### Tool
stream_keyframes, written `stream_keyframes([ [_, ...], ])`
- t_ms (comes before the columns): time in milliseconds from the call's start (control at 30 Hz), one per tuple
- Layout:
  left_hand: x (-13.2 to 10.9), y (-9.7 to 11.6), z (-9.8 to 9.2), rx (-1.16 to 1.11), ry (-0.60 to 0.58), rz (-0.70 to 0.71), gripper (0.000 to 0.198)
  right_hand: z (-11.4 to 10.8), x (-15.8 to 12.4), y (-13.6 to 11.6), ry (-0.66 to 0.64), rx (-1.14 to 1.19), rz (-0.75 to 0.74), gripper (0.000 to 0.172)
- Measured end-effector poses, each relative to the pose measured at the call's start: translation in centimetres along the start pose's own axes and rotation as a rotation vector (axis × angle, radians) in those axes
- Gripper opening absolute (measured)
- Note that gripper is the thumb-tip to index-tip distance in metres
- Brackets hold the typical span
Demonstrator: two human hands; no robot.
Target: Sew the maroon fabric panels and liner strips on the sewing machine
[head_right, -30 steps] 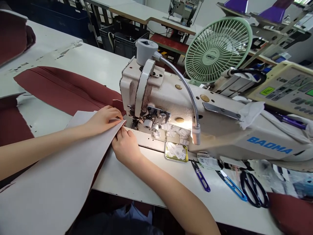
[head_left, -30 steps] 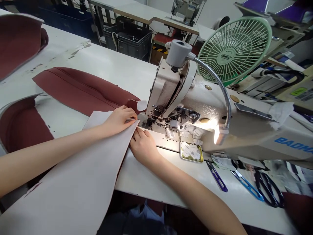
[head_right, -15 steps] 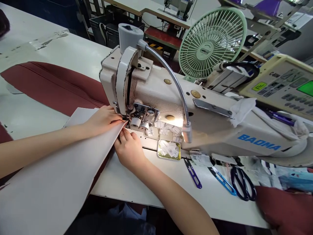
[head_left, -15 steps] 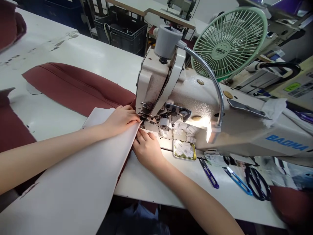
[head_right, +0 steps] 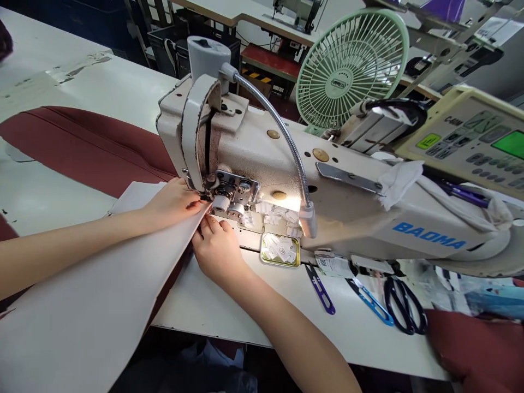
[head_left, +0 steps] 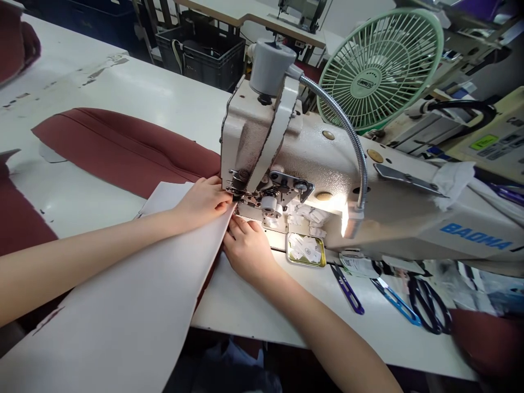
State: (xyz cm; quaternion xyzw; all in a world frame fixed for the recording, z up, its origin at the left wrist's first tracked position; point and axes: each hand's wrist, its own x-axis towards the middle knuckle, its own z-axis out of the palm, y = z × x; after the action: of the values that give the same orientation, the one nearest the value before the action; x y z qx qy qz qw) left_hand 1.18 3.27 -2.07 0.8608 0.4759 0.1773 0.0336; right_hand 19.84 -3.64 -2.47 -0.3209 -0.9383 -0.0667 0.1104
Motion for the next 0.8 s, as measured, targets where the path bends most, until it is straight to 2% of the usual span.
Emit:
stream_keyframes([
  [300,0.5,-0.7,-0.1,0.023,-0.002,0.034,0.022,0.5,0.1,0.1,0.016,-0.007,0.026,0.023],
  [367,0.0,-0.6,-0.5,0.07,0.008,0.1,0.023,0.5,0.0,-0.2,-0.002,0.005,0.024,0.024],
  [500,-2.3,-0.2,-1.6,0.072,0.107,0.283,0.026,-0.1,-0.4,-1.3,-0.056,0.039,-0.029,0.024],
  [600,-3.7,-0.2,-1.9,0.015,0.095,0.357,0.028,-0.7,-0.5,-1.9,-0.089,0.04,-0.066,0.025],
  [700,-3.8,-0.5,-1.7,0.045,0.085,0.392,0.029,-1.1,-0.5,-2.1,-0.108,0.02,-0.072,0.026],
  [800,-2.9,-0.8,-1.4,0.092,0.107,0.408,0.03,-1.1,-0.4,-2.0,-0.126,0.018,-0.054,0.025],
])
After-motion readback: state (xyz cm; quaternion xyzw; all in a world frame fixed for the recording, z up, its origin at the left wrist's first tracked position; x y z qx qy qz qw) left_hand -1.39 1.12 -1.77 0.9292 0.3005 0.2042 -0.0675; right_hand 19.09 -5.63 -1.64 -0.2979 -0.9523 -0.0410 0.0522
